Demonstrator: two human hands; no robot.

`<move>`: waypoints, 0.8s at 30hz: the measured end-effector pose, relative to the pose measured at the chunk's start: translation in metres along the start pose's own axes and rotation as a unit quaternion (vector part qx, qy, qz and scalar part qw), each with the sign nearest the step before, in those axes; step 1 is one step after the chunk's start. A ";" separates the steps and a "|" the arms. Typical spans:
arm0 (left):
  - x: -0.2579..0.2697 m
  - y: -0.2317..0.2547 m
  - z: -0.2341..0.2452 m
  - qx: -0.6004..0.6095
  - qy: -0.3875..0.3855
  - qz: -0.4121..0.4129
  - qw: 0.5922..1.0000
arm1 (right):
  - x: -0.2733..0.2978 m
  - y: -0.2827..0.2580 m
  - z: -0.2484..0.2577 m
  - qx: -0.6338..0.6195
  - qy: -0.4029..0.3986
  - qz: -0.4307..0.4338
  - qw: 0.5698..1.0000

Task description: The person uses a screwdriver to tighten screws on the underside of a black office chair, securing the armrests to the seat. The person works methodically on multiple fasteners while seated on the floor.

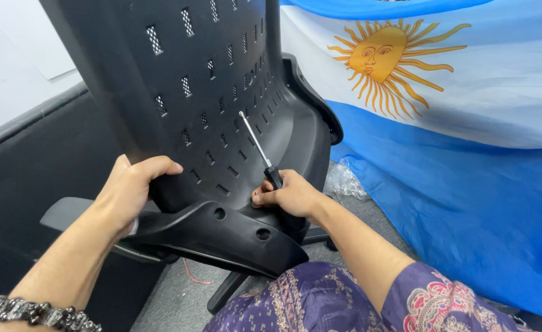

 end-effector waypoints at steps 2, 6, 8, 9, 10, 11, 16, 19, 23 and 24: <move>0.010 0.003 0.002 0.002 -0.055 0.037 0.998 | 0.001 0.006 0.006 0.000 -0.005 0.000 1.000; 0.027 0.018 -0.006 -0.203 -0.117 0.004 0.972 | 0.001 0.013 0.014 -0.030 0.000 0.001 1.000; 0.025 0.029 -0.004 -0.265 -0.160 -0.046 0.950 | 0.002 0.017 0.013 -0.039 0.001 0.009 0.999; 0.024 0.034 -0.004 -0.295 -0.181 -0.070 0.936 | 0.003 0.018 0.012 -0.048 -0.003 0.019 0.999; 0.023 0.035 -0.003 -0.317 -0.186 -0.066 0.928 | 0.004 0.018 0.011 -0.058 -0.005 0.030 0.998; 0.023 0.035 -0.002 -0.339 -0.191 -0.063 0.919 | 0.004 0.018 0.009 -0.065 -0.005 0.026 0.998; 0.024 0.021 -0.010 -0.297 -0.188 -0.091 0.932 | 0.010 0.012 0.012 -0.045 0.006 0.015 0.999; 0.019 0.011 -0.011 -0.242 -0.165 -0.063 0.954 | 0.011 0.009 0.010 -0.045 0.004 0.019 0.999; 0.013 0.005 -0.012 -0.219 -0.085 0.032 0.972 | 0.008 0.006 0.010 -0.056 -0.002 0.014 0.998; 0.011 0.009 -0.014 -0.217 -0.070 0.024 0.973 | 0.005 0.004 0.010 -0.068 -0.008 0.004 0.998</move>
Point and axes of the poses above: each hand's wrist, its own x-axis away from the middle knuckle, its own z-axis out of the back of the hand, y = z × x, the point moved 2 cm from there along -x, towards the middle knuckle, and after that the axes turned 12 degrees about y, right-handed, at the moved point
